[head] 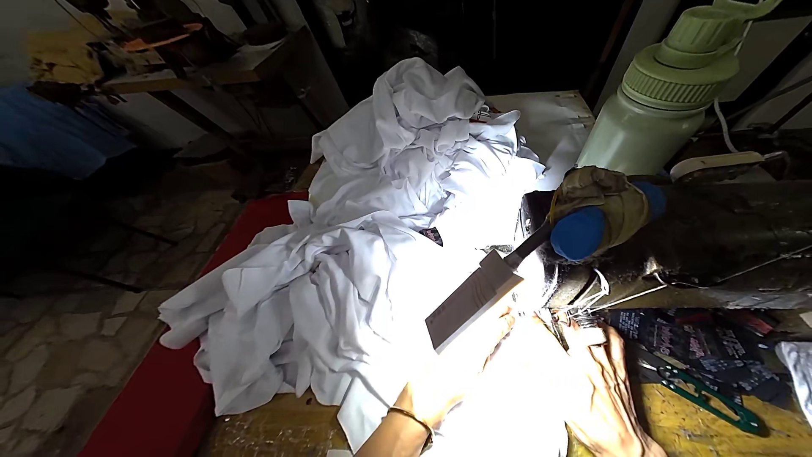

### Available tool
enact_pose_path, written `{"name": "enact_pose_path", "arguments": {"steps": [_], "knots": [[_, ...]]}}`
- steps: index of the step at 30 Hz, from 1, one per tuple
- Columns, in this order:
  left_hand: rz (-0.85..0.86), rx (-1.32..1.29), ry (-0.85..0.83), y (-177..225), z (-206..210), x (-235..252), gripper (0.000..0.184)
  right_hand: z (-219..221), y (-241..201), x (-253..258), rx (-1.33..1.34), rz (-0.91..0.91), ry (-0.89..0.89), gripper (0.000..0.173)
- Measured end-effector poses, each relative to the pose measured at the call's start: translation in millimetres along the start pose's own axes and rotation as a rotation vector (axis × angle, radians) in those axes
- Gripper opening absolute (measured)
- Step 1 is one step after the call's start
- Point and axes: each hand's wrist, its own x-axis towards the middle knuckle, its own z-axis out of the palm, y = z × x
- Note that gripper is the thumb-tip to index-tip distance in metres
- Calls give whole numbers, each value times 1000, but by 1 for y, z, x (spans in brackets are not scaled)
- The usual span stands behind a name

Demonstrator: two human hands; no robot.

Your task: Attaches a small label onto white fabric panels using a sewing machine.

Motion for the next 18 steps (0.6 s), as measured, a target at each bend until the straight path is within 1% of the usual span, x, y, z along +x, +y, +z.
{"name": "enact_pose_path", "arguments": {"steps": [2, 4, 6, 8, 10, 16, 18], "knots": [[-69, -179, -1, 11, -5, 1, 40, 1, 0, 0, 7, -3, 8, 55], [-87, -233, -20, 13, -7, 2, 41, 1, 0, 0, 24, 5, 10, 54], [-101, -209, -63, 13, -9, 2, 42, 0, -1, 0, 40, 26, 3, 58], [-77, -165, -56, 12, -12, 4, 44, 0, -1, 1, 36, 41, 10, 59], [-27, -131, 34, 11, -9, 4, 43, 0, -2, 2, 40, 50, 21, 57], [-94, -157, -12, 10, -4, 2, 39, -1, -2, 4, 27, 27, 11, 50], [-104, -172, -1, 11, -5, 2, 39, -1, -2, 4, 25, 39, -8, 52]]}}
